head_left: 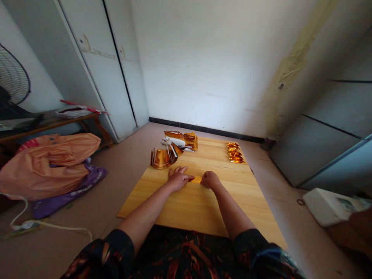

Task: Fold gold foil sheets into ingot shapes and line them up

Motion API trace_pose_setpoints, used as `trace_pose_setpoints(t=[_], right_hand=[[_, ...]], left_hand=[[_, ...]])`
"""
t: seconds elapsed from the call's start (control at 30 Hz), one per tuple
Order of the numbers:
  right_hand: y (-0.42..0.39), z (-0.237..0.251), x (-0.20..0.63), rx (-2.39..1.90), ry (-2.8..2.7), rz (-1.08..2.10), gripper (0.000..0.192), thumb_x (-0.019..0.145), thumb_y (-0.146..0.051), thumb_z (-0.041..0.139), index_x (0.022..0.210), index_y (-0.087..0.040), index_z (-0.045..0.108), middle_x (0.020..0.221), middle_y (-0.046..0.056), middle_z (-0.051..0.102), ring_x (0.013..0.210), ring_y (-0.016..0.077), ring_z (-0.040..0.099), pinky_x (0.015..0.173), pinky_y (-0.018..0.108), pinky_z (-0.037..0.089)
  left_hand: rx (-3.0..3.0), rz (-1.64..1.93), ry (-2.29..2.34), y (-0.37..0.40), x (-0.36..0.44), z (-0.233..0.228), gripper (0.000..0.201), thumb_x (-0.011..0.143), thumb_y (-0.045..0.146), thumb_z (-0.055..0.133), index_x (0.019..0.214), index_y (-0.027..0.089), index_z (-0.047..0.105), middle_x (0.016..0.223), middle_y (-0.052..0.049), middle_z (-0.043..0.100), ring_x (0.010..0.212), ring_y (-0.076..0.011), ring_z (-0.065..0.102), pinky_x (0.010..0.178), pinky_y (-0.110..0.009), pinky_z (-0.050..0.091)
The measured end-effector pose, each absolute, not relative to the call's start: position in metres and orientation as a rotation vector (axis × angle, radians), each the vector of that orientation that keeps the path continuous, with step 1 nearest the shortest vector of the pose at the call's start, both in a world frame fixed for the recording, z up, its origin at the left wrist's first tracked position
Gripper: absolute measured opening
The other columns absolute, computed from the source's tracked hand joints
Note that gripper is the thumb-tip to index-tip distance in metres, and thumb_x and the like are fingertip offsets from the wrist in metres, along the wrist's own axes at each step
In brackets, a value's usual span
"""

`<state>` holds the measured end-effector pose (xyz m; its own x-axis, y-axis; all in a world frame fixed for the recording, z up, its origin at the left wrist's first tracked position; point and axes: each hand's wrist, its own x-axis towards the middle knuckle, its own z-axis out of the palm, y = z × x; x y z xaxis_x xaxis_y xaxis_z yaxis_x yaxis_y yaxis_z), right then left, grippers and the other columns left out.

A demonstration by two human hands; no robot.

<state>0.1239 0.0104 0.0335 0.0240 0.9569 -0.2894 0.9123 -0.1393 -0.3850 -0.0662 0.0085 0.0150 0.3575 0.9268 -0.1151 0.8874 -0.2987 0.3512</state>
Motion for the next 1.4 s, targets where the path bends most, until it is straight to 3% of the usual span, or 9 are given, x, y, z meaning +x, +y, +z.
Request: trace_pose_setpoints(t=[0.33,0.5,0.7,0.97,1.27,1.4], right_hand=[[0.008,0.031,0.147,-2.172,-1.92,0.773,0.008,0.065,-0.014,0.065,0.071,-0.018,0.068,0.069,0.002,0.07,0.061,0.0135,0.062,0.052,0.018,0.039],[0.005,0.029,0.145,-2.114,-1.928,0.741,0.008,0.069,-0.023,0.065,0.076,-0.018,0.066,0.076,0.002,0.07,0.068,0.013,0.063,0.055,0.018,0.038],[-0.001,0.04,0.124,-2.243,-1.963,0.633,0.036,0.07,-0.052,0.064,0.087,-0.019,0.065,0.092,0.01,0.069,0.086,0.0233,0.065,0.064,0.027,0.043],[-0.005,0.045,0.099,-2.334,-1.959,0.5,0.059,0.07,-0.056,0.064,0.112,-0.015,0.057,0.115,0.016,0.058,0.1,0.0271,0.062,0.078,0.033,0.047],[-0.001,0.038,0.12,-2.284,-1.923,0.598,0.038,0.068,-0.04,0.071,0.097,-0.018,0.059,0.108,0.011,0.06,0.095,0.0236,0.062,0.072,0.028,0.045],[0.003,0.031,0.131,-2.25,-1.863,0.608,0.027,0.066,-0.032,0.071,0.088,-0.019,0.061,0.097,0.008,0.064,0.084,0.0199,0.063,0.062,0.025,0.042]], left_hand=[[2.253,0.14,1.592,0.008,-0.066,0.017,0.038,0.088,0.03,0.041,0.115,0.051,0.058,0.15,0.006,0.031,0.138,-0.0306,0.022,0.105,-0.063,0.011],[2.234,0.138,1.591,0.007,-0.066,0.019,0.032,0.085,0.041,0.048,0.114,0.051,0.058,0.15,0.005,0.03,0.139,-0.0308,0.02,0.106,-0.063,0.009],[2.222,0.165,1.62,0.004,-0.063,0.023,0.032,0.08,0.045,0.056,0.111,0.049,0.061,0.15,0.003,0.032,0.138,-0.0304,0.021,0.107,-0.061,0.009],[2.223,0.163,1.654,0.005,-0.06,0.019,0.033,0.08,0.043,0.057,0.112,0.049,0.061,0.149,0.004,0.032,0.137,-0.0313,0.022,0.107,-0.061,0.009],[2.194,0.206,1.652,0.005,-0.06,0.019,0.031,0.079,0.043,0.056,0.108,0.048,0.063,0.148,0.005,0.035,0.137,-0.0321,0.023,0.108,-0.061,0.009],[2.184,0.209,1.655,0.006,-0.06,0.019,0.03,0.077,0.042,0.058,0.106,0.049,0.064,0.147,0.006,0.035,0.137,-0.0323,0.023,0.108,-0.061,0.009]])
